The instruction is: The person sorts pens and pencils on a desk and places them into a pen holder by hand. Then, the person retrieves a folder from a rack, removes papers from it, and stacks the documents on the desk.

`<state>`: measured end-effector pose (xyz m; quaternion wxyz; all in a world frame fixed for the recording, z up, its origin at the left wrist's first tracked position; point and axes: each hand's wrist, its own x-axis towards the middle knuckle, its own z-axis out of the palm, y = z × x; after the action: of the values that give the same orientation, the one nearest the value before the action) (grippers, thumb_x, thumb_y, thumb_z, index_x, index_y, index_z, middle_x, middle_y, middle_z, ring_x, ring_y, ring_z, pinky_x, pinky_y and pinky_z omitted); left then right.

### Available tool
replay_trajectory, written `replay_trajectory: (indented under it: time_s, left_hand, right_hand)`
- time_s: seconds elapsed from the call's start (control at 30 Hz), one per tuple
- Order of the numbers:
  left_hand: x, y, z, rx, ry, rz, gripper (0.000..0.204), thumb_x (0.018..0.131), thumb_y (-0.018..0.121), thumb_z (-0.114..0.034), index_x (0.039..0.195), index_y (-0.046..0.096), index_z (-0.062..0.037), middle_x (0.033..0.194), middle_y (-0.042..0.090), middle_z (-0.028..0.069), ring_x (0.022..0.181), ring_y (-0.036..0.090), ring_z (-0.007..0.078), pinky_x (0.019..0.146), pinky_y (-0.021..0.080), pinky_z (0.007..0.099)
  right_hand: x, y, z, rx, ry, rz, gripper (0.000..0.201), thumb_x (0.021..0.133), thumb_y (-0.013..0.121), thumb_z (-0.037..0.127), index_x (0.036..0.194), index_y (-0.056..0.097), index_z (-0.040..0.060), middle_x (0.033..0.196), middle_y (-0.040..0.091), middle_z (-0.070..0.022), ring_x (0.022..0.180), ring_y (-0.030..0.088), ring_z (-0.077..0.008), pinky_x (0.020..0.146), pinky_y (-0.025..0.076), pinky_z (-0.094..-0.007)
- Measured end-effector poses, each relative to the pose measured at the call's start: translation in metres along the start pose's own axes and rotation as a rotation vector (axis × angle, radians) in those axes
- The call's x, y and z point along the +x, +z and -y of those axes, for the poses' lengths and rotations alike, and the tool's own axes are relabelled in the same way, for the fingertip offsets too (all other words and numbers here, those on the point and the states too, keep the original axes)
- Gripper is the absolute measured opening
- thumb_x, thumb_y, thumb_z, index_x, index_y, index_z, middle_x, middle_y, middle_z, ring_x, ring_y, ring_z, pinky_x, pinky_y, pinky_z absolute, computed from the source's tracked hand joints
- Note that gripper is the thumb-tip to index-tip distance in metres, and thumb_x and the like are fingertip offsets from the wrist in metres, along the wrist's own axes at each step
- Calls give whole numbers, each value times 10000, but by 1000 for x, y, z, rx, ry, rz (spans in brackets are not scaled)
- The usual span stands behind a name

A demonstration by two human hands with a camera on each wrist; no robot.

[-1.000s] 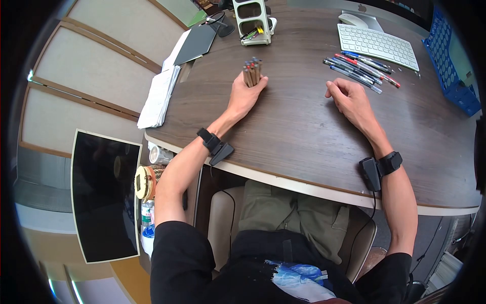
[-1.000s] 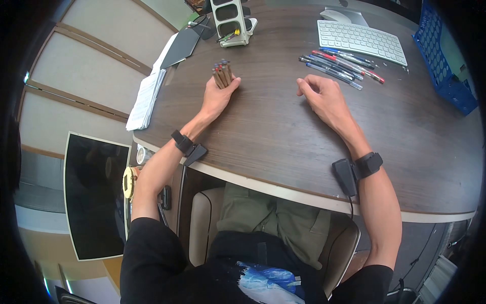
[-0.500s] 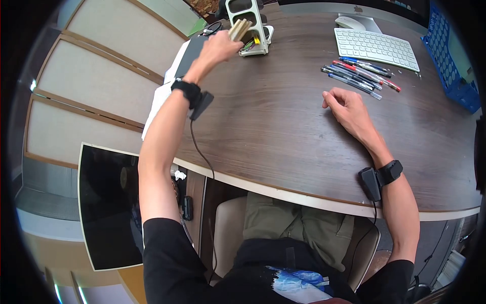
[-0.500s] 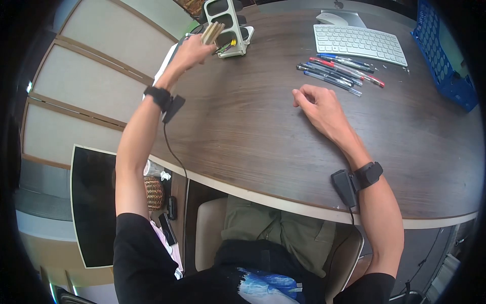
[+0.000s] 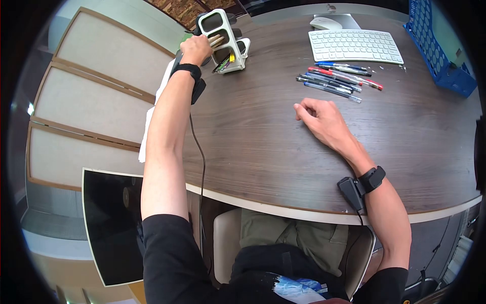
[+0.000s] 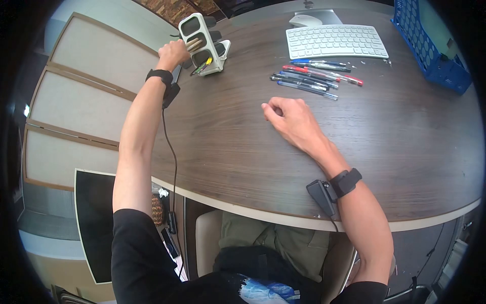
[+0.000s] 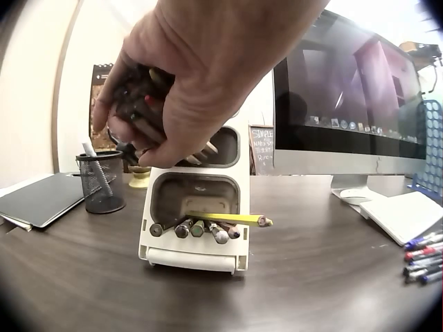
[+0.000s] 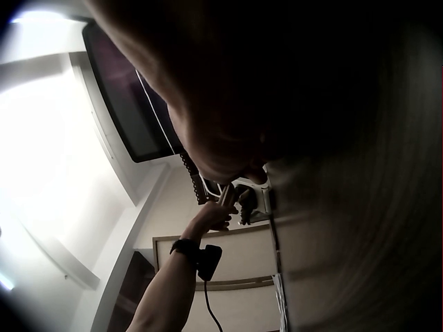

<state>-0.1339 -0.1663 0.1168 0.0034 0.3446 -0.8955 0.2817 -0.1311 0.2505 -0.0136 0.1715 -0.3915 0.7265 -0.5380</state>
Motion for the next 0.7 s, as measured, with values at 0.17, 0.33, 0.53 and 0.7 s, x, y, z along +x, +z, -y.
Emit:
replay_trajectory:
  time_s: [0.17,0.33,0.53,0.7]
  left_hand:
    - [15,7,-5,-55,-12,-90,441,933,710,-222,1342,670,-61,1244,796,224,1170,777,400,953,619,532]
    - [12,2,-6,-146,70,-86,561,900,720,-149,1397,490,-30,1194,778,294,1138,760,480,932,620,566]
    - [1,6,-3,-272,76,-90,851,778,872,-252,1465,417,-41,1198,771,286,1147,741,500,976,599,589]
    - [19,23,18,-430,136,-68,878,746,934,-267,1391,423,40,1242,728,348,1212,701,523,1031,571,552]
  right_hand:
    - [1,2,-6,25,-20,-10,391,1058,636,302,917,725,-52,654,593,-198,582,533,-298,641,475,-451]
    - [0,1,-4,18,-22,-6,398,1060,631,301,918,720,-59,647,584,-205,573,533,-306,636,473,-454]
    - [0,-2,-4,23,-24,-3,407,1065,626,299,911,721,-67,645,590,-216,574,544,-324,644,482,-468]
    - [-2,-5,-4,17,-2,1,420,1070,619,307,917,723,-70,666,628,-233,603,606,-366,677,509,-488]
